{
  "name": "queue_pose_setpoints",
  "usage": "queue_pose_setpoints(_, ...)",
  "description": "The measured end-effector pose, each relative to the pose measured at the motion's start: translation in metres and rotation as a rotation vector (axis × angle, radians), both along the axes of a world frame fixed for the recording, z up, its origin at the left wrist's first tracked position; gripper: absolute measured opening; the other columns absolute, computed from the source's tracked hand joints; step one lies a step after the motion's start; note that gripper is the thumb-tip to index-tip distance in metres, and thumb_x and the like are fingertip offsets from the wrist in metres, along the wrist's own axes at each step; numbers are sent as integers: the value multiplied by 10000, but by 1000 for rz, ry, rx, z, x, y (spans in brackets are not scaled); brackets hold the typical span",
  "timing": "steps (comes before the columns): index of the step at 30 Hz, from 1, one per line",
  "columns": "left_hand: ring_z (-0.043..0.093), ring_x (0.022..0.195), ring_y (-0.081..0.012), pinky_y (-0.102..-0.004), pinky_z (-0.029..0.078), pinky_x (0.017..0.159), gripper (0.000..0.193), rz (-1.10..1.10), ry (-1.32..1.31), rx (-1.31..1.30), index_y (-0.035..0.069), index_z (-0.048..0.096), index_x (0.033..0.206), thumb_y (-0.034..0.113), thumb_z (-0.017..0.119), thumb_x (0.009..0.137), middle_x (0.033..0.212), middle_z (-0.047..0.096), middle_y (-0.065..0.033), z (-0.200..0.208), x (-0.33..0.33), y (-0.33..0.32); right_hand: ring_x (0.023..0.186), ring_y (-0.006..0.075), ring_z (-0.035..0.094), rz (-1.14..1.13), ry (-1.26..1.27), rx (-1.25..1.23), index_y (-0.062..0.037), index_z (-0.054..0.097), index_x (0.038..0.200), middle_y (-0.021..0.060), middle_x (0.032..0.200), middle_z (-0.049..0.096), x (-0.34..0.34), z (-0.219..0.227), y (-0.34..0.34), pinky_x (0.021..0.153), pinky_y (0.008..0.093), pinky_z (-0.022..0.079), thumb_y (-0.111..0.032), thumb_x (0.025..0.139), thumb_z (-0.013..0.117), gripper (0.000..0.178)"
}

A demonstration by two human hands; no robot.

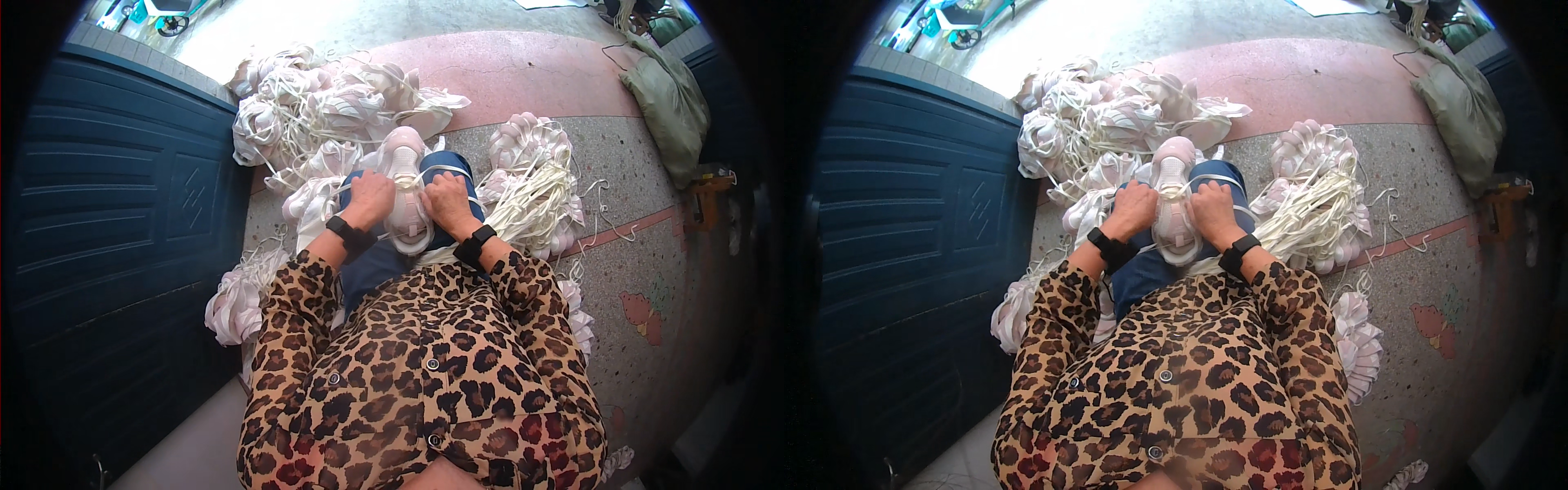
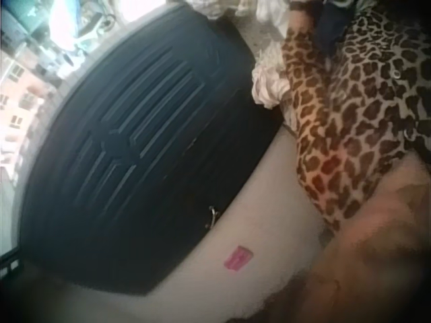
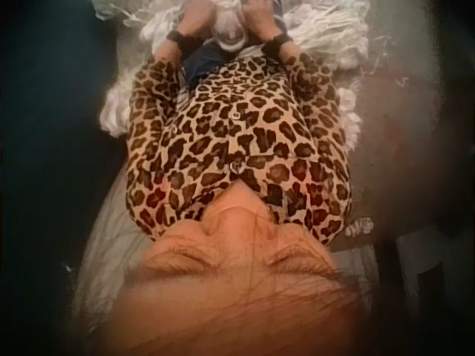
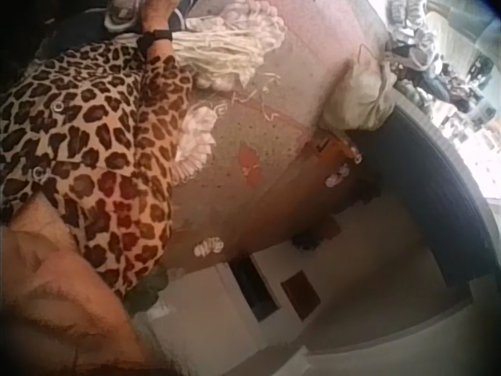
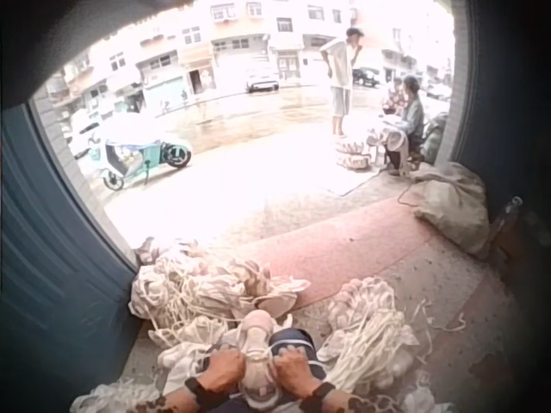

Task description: Insert laces into a large number of shoe uppers and bundle them together.

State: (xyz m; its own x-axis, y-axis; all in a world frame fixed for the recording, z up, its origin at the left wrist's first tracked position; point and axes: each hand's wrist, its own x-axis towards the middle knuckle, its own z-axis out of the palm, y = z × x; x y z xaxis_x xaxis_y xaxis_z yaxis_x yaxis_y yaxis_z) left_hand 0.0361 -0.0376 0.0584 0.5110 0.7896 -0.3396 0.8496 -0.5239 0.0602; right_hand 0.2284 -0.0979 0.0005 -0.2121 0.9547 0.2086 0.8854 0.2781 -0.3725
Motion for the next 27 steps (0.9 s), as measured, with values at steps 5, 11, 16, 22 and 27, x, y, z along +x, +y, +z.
queue_pose_setpoints(5,657,988,-371,-488,561,796,159,75,-16,-115,39,752,870,132,639,805,917,719,-152,-13,-6,8,901,271,583,-9,10,-11,-88,709,743,75,828,622,0,2,-1,826,430,412,-270,853,702,213)
queue_pose_setpoints(11,637,969,-309,-471,508,756,115,-134,-38,154,82,741,817,133,641,792,880,698,-113,-18,5,-9,899,270,581,-5,19,-10,-85,709,746,75,827,620,1,0,-1,826,429,411,-262,846,709,204)
queue_pose_setpoints(16,598,950,-266,-438,446,761,98,-201,-28,278,95,727,796,161,655,783,850,672,-73,-19,8,-18,910,266,585,3,-32,2,-85,719,745,76,832,632,-1,0,-1,811,432,401,-295,834,700,229)
queue_pose_setpoints(22,564,929,-279,-445,421,749,241,43,-202,392,68,685,834,306,725,821,836,635,-74,-18,-2,-40,952,282,566,-6,-133,-142,-64,706,854,109,912,623,-9,26,-14,834,443,402,-329,898,647,276)
queue_pose_setpoints(27,568,959,-323,-476,448,778,247,157,-212,278,38,661,979,251,693,857,929,649,-113,-20,-8,-55,990,284,575,22,-137,-253,-63,713,902,111,983,640,-1,10,-6,838,458,414,-249,871,616,212)
